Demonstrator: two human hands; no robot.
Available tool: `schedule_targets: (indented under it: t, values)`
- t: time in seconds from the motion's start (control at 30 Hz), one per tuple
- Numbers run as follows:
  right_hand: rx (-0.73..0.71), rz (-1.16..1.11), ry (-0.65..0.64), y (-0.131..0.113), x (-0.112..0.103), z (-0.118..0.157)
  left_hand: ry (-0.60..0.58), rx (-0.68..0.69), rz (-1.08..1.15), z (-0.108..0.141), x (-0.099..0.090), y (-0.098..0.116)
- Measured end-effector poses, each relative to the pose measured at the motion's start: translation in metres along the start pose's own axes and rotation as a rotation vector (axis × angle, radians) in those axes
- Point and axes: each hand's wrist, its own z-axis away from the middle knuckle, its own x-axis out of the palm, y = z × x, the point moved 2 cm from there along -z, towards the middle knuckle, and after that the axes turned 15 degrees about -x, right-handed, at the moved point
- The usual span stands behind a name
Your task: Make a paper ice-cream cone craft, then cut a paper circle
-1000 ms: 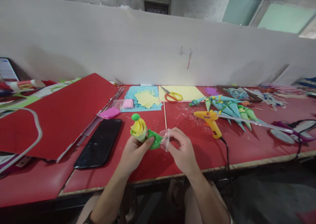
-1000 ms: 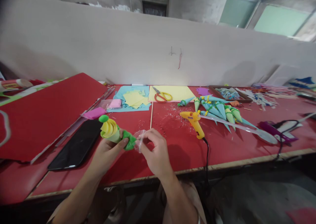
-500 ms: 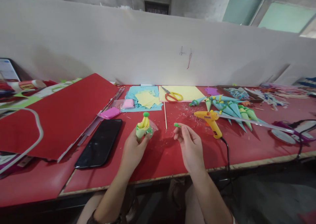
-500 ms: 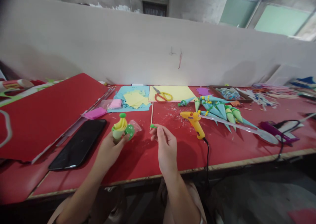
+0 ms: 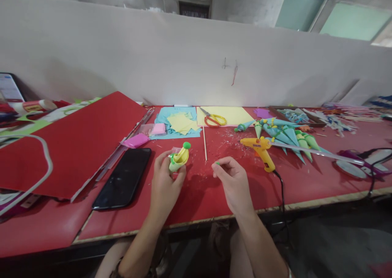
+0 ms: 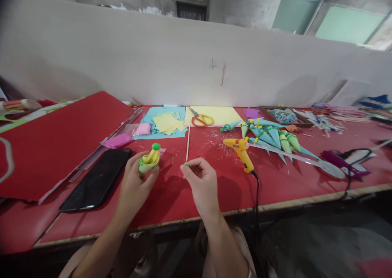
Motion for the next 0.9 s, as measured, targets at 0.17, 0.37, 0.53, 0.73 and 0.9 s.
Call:
schedule_targets:
  t: [0.17, 0.37, 0.53, 0.73, 0.9]
  values:
    - [0.012, 0.046, -0.025, -0.003, 0.001, 0.001, -0.098, -0.008, 0.148, 0.003, 0.006, 0.002]
    - [-0.006, 0.037, -0.042, 0.001, 0.0, 0.001, -0.149, -0.099, 0.25, 0.006, 0.008, 0.004]
    - [0.007, 0.027, -0.058, 0.001, 0.0, 0.002, -0.352, -0.238, 0.384, 0.01, 0.013, 0.008]
    - [-0.005, -0.047, -0.021, -0.002, 0.0, 0.002, -0.508, -0.276, 0.441, 0.019, 0.016, 0.016]
    - [-0.038, -0.006, 0.009, -0.004, -0.001, 0.002, -0.553, -0.351, 0.524, 0.023, 0.018, 0.017]
